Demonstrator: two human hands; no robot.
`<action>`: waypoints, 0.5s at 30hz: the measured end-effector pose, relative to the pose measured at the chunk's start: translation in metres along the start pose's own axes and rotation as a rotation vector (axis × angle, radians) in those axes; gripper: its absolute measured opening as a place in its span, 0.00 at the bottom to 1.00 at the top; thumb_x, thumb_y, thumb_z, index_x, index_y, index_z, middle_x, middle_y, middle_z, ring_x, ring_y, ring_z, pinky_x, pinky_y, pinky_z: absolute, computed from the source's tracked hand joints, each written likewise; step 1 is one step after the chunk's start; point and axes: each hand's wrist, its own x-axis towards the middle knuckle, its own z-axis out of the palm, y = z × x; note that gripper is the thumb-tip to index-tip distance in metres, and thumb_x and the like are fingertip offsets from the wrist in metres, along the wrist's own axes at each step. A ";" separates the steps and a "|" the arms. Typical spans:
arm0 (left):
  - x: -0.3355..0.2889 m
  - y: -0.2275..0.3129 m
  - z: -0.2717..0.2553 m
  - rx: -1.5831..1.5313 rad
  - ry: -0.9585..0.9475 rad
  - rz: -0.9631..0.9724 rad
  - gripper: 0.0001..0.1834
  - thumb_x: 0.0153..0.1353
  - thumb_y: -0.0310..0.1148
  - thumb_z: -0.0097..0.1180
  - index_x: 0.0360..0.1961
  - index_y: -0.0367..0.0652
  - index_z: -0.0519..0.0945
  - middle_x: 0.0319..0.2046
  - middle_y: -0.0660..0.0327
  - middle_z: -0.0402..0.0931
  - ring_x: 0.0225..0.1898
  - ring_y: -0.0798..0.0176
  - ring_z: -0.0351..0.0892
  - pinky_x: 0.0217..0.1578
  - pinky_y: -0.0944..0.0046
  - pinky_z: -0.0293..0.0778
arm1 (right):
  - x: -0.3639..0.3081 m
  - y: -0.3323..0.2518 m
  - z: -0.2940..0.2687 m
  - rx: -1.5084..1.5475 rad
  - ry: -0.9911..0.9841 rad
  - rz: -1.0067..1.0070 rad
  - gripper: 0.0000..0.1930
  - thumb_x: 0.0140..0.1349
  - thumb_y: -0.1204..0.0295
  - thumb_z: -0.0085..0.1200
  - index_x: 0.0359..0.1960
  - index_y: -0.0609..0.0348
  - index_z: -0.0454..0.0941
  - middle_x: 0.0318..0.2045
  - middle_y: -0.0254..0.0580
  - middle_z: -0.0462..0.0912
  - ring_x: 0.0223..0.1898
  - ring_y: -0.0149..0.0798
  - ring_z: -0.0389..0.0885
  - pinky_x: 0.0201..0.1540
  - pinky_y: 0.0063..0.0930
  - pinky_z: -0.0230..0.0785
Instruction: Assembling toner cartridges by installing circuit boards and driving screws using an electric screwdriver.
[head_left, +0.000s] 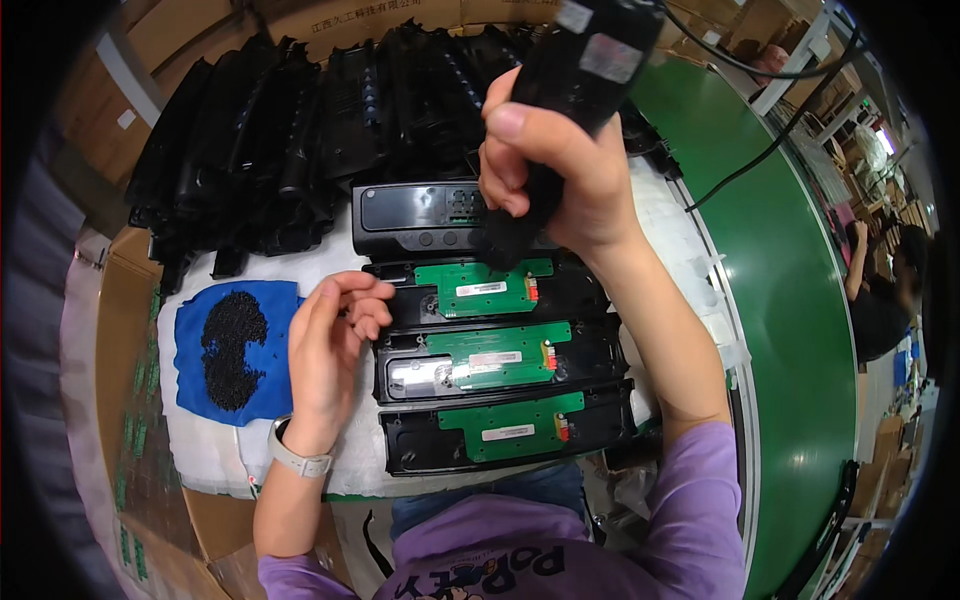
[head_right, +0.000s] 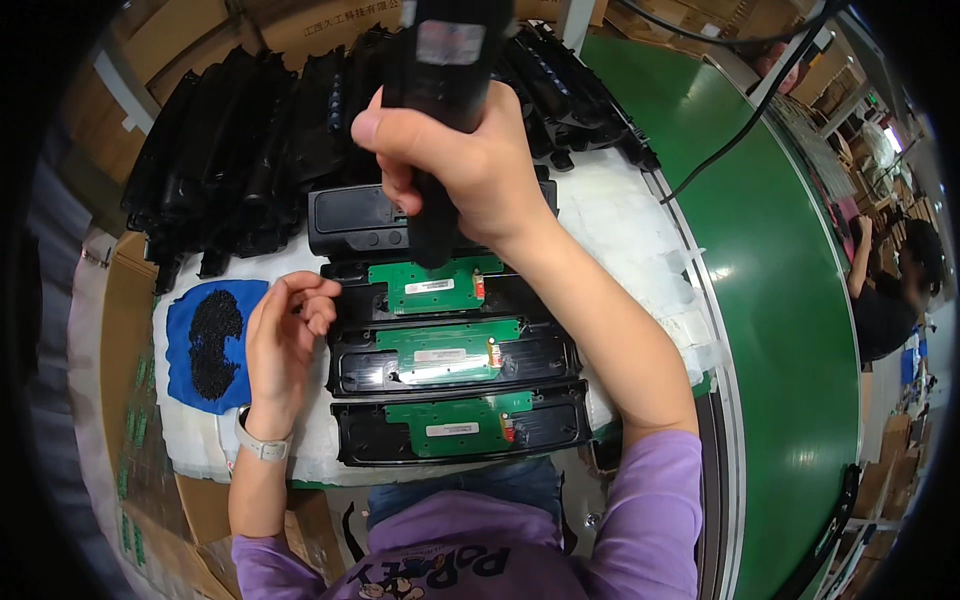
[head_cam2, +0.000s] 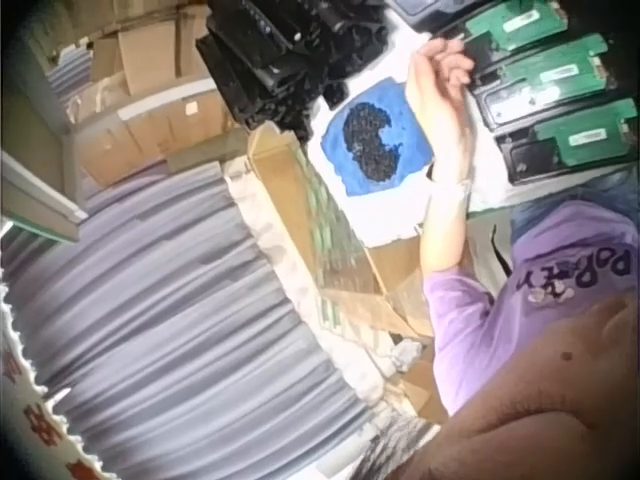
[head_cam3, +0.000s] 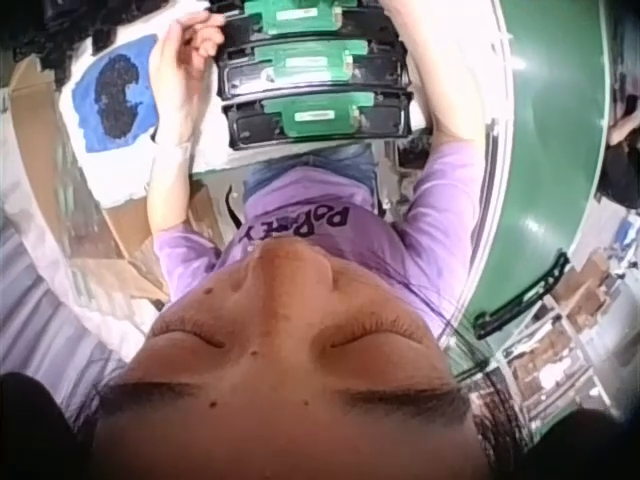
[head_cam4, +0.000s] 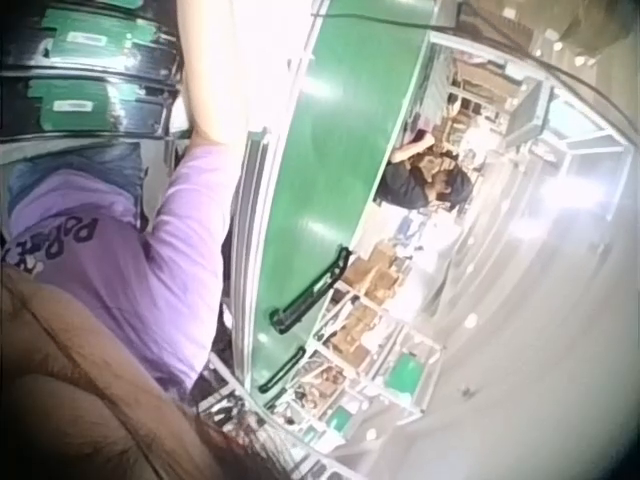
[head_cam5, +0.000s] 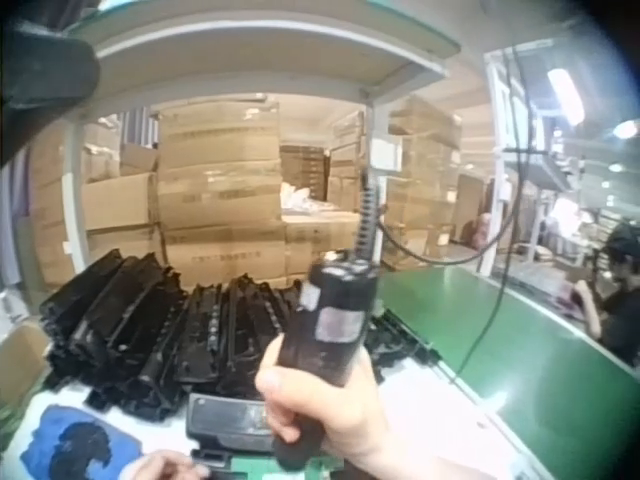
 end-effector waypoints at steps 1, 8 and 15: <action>0.001 0.001 -0.003 0.001 0.021 -0.002 0.14 0.67 0.32 0.38 0.43 0.32 0.70 0.42 0.50 0.75 0.38 0.65 0.76 0.38 0.72 0.69 | 0.001 0.000 -0.005 -0.063 -0.022 0.016 0.09 0.50 0.70 0.59 0.22 0.64 0.74 0.12 0.35 0.72 0.11 0.27 0.68 0.14 0.20 0.59; 0.002 -0.001 0.005 0.027 0.079 -0.003 0.11 0.66 0.26 0.35 0.44 0.31 0.67 0.48 0.43 0.72 0.50 0.55 0.75 0.47 0.68 0.72 | 0.004 0.011 -0.011 -0.207 -0.113 0.052 0.10 0.47 0.71 0.58 0.24 0.65 0.72 0.11 0.37 0.70 0.11 0.29 0.68 0.12 0.20 0.57; 0.005 -0.001 -0.002 0.052 0.072 -0.071 0.11 0.69 0.31 0.36 0.41 0.34 0.68 0.40 0.45 0.77 0.39 0.57 0.81 0.39 0.70 0.76 | 0.004 0.012 -0.012 -0.171 -0.144 0.065 0.08 0.47 0.72 0.62 0.22 0.62 0.75 0.12 0.34 0.73 0.11 0.25 0.69 0.14 0.18 0.59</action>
